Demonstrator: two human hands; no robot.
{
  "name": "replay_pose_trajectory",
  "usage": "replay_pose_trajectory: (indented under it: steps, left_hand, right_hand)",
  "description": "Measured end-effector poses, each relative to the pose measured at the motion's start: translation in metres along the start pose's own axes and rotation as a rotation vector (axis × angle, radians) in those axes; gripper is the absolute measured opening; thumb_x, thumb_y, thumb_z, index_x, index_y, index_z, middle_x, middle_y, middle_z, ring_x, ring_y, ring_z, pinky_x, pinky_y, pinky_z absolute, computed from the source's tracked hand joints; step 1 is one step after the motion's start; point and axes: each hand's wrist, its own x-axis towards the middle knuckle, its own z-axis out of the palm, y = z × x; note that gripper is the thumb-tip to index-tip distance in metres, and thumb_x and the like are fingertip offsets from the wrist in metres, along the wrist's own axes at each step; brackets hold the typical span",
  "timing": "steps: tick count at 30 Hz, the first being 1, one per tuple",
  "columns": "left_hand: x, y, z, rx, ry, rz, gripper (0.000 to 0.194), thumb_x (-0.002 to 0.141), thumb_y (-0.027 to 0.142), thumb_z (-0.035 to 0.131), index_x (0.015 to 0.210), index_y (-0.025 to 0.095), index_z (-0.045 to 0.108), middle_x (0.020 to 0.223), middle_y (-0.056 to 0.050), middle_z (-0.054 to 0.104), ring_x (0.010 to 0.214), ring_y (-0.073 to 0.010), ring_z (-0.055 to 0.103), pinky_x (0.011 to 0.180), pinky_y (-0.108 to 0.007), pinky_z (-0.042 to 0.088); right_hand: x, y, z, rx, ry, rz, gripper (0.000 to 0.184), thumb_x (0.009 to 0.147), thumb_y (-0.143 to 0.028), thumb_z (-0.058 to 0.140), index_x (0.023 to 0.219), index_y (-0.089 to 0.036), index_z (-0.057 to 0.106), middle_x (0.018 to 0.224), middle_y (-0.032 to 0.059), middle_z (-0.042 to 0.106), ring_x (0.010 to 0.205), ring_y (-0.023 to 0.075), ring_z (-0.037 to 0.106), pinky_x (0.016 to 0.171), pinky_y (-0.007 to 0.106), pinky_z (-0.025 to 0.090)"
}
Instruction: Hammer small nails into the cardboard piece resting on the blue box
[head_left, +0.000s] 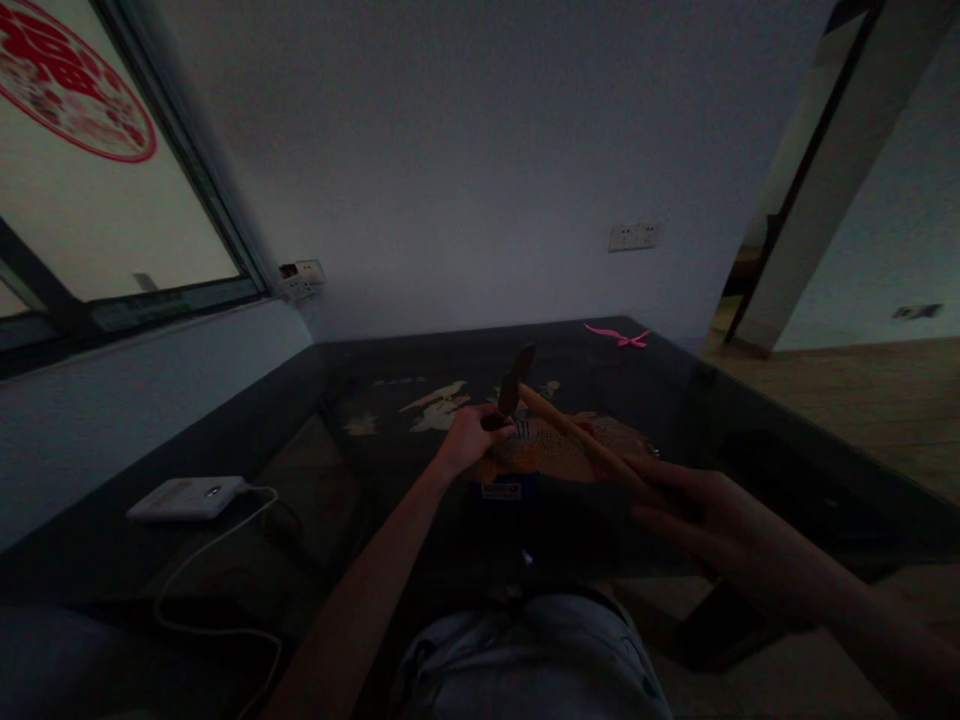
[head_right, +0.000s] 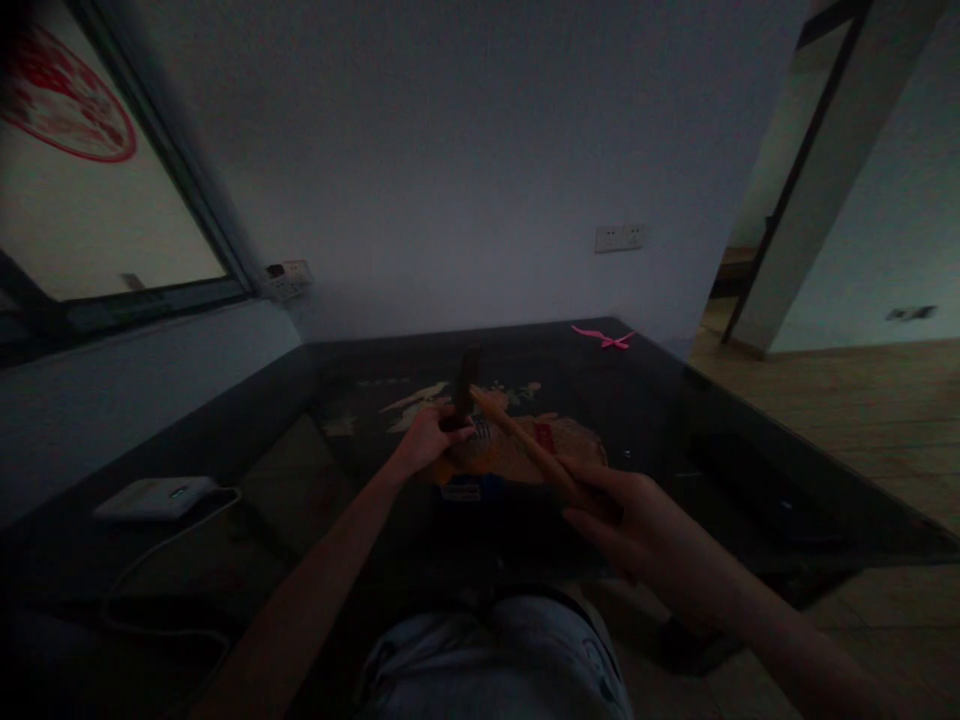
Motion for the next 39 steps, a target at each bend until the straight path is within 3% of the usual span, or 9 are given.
replay_pose_trajectory:
  steps: [4,9,13,19,23,29,35,39]
  left_hand:
    - [0.0,0.0,0.0,0.007,0.005,0.01,0.016,0.072,0.026,0.066,0.083,0.014,0.069,0.082,-0.005,0.071,0.078,-0.0192,0.065,0.075,-0.03,0.049]
    - [0.001,-0.005,0.001,0.034,-0.015,0.03,0.022,0.072,0.028,0.066,0.089,0.014,0.069,0.085,-0.005,0.071,0.08,-0.021,0.065,0.073,-0.03,0.05]
    - [0.0,-0.006,0.001,0.002,0.001,0.036,0.013,0.072,0.025,0.065,0.078,0.014,0.068,0.079,-0.004,0.07,0.076,-0.0186,0.065,0.074,-0.029,0.049]
    - [0.0,-0.005,0.001,0.016,-0.02,0.0,0.018,0.072,0.026,0.065,0.086,0.015,0.068,0.084,-0.003,0.071,0.079,-0.0197,0.065,0.073,-0.03,0.05]
    - [0.001,-0.005,0.0,-0.055,-0.002,0.009,0.013,0.071,0.024,0.067,0.079,0.015,0.066,0.082,-0.004,0.07,0.079,-0.0187,0.065,0.077,-0.031,0.05]
    - [-0.006,-0.009,-0.017,-0.232,0.031,-0.005,0.037,0.061,0.021,0.075,0.095,0.015,0.062,0.089,-0.006,0.069,0.08,-0.0179,0.065,0.077,-0.032,0.052]
    - [-0.013,-0.013,-0.022,-0.116,0.034,-0.076,0.014,0.069,0.024,0.068,0.079,0.015,0.065,0.082,-0.005,0.071,0.08,-0.0191,0.066,0.078,-0.033,0.051]
    - [-0.011,-0.014,-0.018,0.012,0.098,-0.067,0.016,0.07,0.026,0.068,0.082,0.016,0.068,0.081,-0.004,0.071,0.079,-0.0215,0.066,0.074,-0.033,0.051]
  right_hand:
    - [0.001,-0.002,-0.001,-0.039,0.042,-0.055,0.053,0.082,-0.038,0.053,0.132,-0.018,0.052,0.08,0.0033,0.063,0.056,0.0138,0.05,0.045,0.022,0.04]
    - [0.003,-0.001,0.002,-0.039,-0.016,-0.001,0.053,0.083,-0.035,0.051,0.131,-0.012,0.051,0.059,-0.0024,0.051,0.044,0.0097,0.04,0.039,0.02,0.034]
    - [-0.001,0.002,0.002,0.009,0.012,0.034,0.056,0.084,-0.04,0.052,0.134,-0.015,0.047,0.061,-0.0032,0.049,0.046,0.0097,0.039,0.039,0.02,0.032]
    - [-0.001,0.007,0.004,-0.007,-0.026,-0.005,0.053,0.084,-0.038,0.052,0.132,-0.015,0.05,0.071,0.0001,0.056,0.052,0.0115,0.045,0.043,0.022,0.038]
    - [-0.001,0.003,0.002,0.002,0.018,0.001,0.057,0.084,-0.041,0.052,0.135,-0.016,0.047,0.066,-0.0004,0.057,0.049,0.0116,0.044,0.04,0.021,0.036]
    - [0.005,-0.009,0.005,-0.003,0.01,-0.043,0.051,0.083,-0.036,0.053,0.129,-0.015,0.054,0.068,0.0015,0.062,0.044,0.0103,0.045,0.036,0.02,0.035]
    - [0.015,-0.016,0.013,-0.033,0.046,-0.15,0.046,0.081,-0.029,0.053,0.125,-0.016,0.058,0.098,0.0069,0.068,0.075,0.0191,0.062,0.057,0.025,0.049]
    - [0.021,-0.01,0.017,-0.065,-0.001,-0.148,0.046,0.081,-0.025,0.052,0.126,-0.015,0.057,0.096,0.0062,0.068,0.078,0.02,0.062,0.06,0.027,0.049]
